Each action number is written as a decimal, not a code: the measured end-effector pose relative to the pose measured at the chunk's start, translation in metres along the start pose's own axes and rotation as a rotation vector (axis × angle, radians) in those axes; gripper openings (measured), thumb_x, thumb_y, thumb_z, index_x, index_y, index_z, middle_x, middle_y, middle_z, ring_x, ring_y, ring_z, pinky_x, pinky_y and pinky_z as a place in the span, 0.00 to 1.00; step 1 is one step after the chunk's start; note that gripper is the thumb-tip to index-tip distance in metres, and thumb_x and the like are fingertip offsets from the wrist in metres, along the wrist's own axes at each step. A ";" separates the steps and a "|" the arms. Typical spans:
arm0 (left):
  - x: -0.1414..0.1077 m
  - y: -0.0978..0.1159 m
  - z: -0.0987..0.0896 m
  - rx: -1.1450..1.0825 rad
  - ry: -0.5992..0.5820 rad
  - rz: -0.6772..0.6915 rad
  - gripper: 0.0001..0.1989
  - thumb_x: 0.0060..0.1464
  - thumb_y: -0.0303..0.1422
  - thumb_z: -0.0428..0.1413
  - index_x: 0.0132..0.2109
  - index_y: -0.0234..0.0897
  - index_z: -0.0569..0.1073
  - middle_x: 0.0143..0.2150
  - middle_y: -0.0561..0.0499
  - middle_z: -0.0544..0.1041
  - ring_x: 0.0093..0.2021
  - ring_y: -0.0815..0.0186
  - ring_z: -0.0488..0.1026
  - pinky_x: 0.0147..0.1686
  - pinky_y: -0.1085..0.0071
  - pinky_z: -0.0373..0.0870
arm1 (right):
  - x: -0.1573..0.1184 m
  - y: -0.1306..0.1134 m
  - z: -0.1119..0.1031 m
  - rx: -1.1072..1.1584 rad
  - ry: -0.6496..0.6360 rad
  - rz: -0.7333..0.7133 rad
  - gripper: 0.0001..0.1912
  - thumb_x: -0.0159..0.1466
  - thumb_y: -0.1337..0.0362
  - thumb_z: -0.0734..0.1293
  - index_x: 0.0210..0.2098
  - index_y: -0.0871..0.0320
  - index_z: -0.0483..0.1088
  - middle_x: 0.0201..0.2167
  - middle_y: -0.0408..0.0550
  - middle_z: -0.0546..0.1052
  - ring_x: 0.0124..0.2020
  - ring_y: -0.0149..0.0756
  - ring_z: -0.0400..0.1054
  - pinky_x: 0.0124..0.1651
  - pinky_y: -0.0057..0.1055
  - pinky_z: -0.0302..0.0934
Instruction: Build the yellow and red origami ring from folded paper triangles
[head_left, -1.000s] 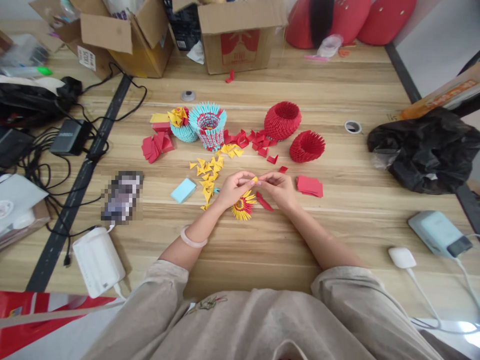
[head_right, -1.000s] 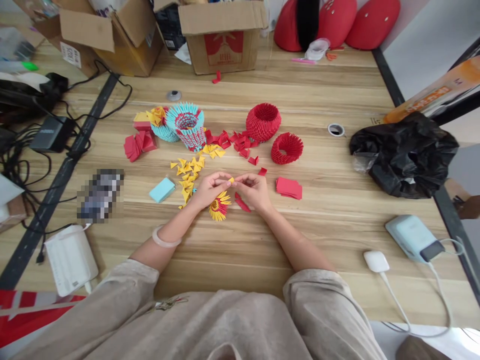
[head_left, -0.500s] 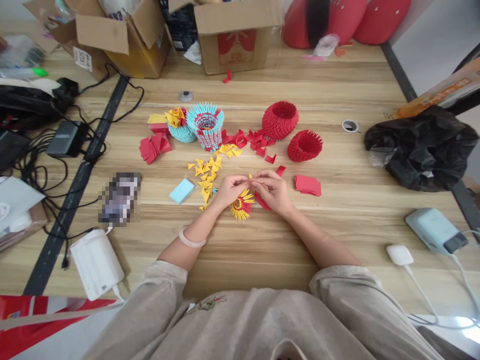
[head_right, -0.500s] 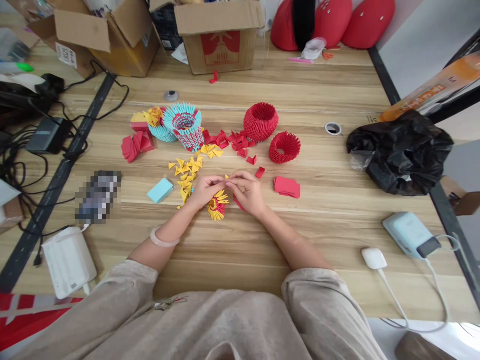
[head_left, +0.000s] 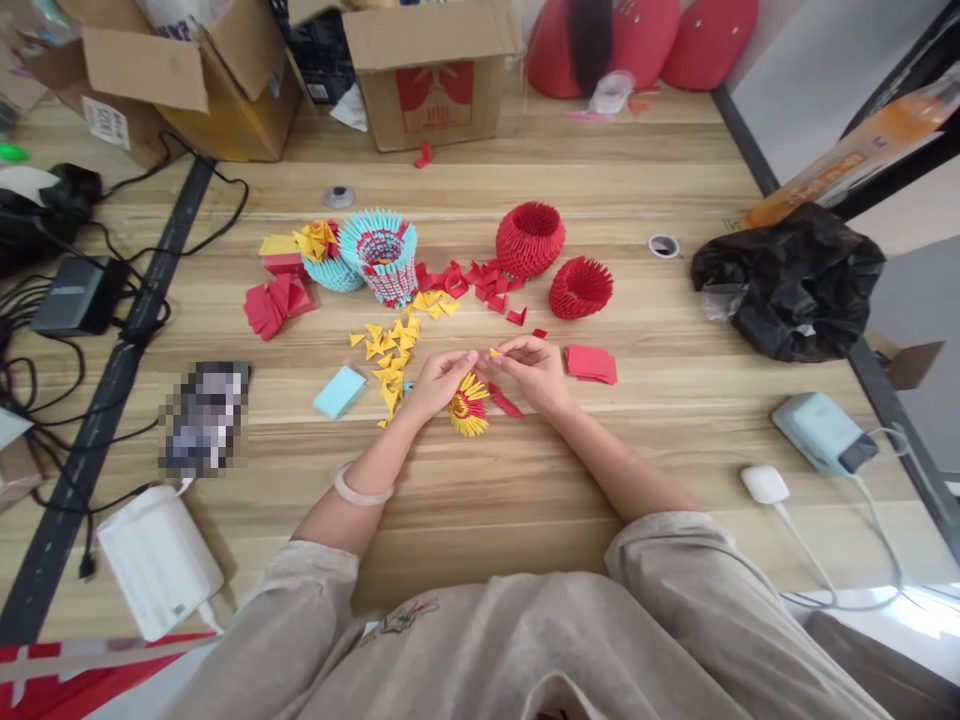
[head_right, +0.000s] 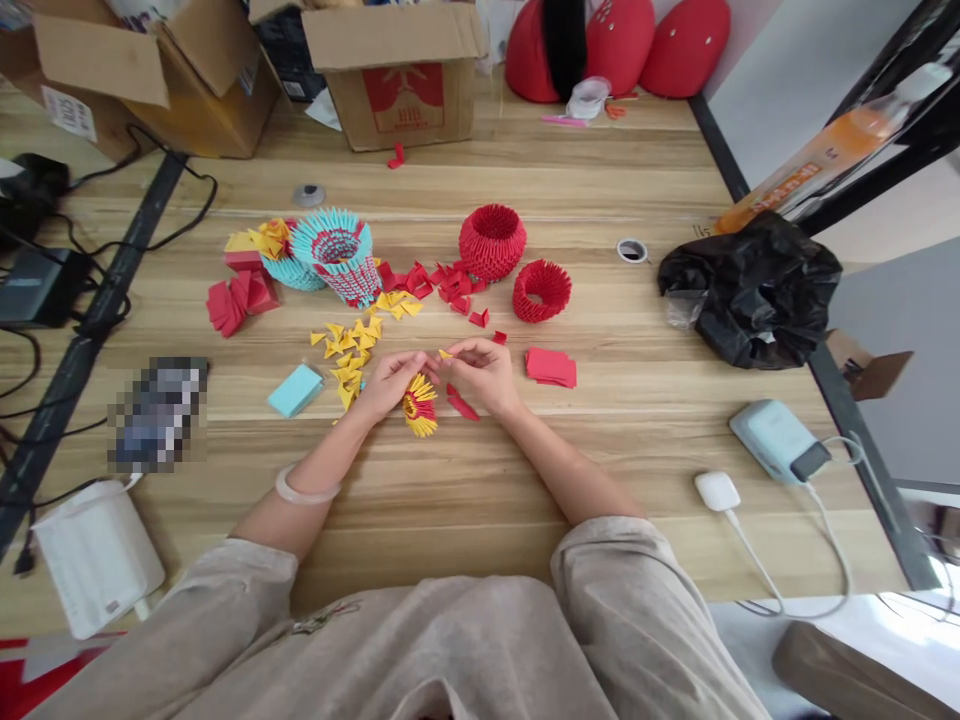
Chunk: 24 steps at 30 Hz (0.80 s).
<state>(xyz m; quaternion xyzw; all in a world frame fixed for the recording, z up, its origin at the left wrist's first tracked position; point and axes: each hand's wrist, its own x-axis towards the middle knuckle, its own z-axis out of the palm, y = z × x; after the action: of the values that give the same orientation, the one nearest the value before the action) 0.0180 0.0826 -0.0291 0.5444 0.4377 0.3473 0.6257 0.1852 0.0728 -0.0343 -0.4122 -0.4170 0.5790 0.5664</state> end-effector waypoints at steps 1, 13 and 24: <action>0.000 0.001 -0.002 -0.026 -0.010 -0.001 0.25 0.53 0.51 0.51 0.36 0.31 0.76 0.30 0.48 0.77 0.31 0.65 0.72 0.33 0.71 0.67 | 0.001 0.001 -0.002 0.014 -0.008 -0.005 0.10 0.47 0.61 0.76 0.28 0.56 0.75 0.27 0.43 0.78 0.30 0.32 0.73 0.38 0.31 0.68; -0.001 0.008 -0.015 0.046 -0.248 -0.015 0.24 0.36 0.33 0.67 0.43 0.33 0.72 0.34 0.51 0.74 0.32 0.69 0.71 0.34 0.73 0.68 | 0.009 -0.011 -0.013 0.144 -0.063 0.153 0.10 0.43 0.59 0.77 0.24 0.55 0.77 0.31 0.43 0.77 0.32 0.30 0.71 0.40 0.32 0.68; 0.001 -0.001 -0.017 -0.201 -0.030 0.030 0.23 0.30 0.30 0.69 0.39 0.33 0.76 0.34 0.51 0.77 0.33 0.68 0.72 0.37 0.72 0.71 | 0.006 -0.018 -0.015 0.205 -0.138 0.274 0.10 0.43 0.63 0.77 0.25 0.56 0.77 0.28 0.42 0.79 0.27 0.26 0.72 0.36 0.27 0.68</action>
<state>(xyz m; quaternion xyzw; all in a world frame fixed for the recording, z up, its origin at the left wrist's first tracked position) 0.0024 0.0899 -0.0309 0.4905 0.3832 0.3905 0.6783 0.2048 0.0794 -0.0217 -0.3647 -0.3334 0.7172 0.4914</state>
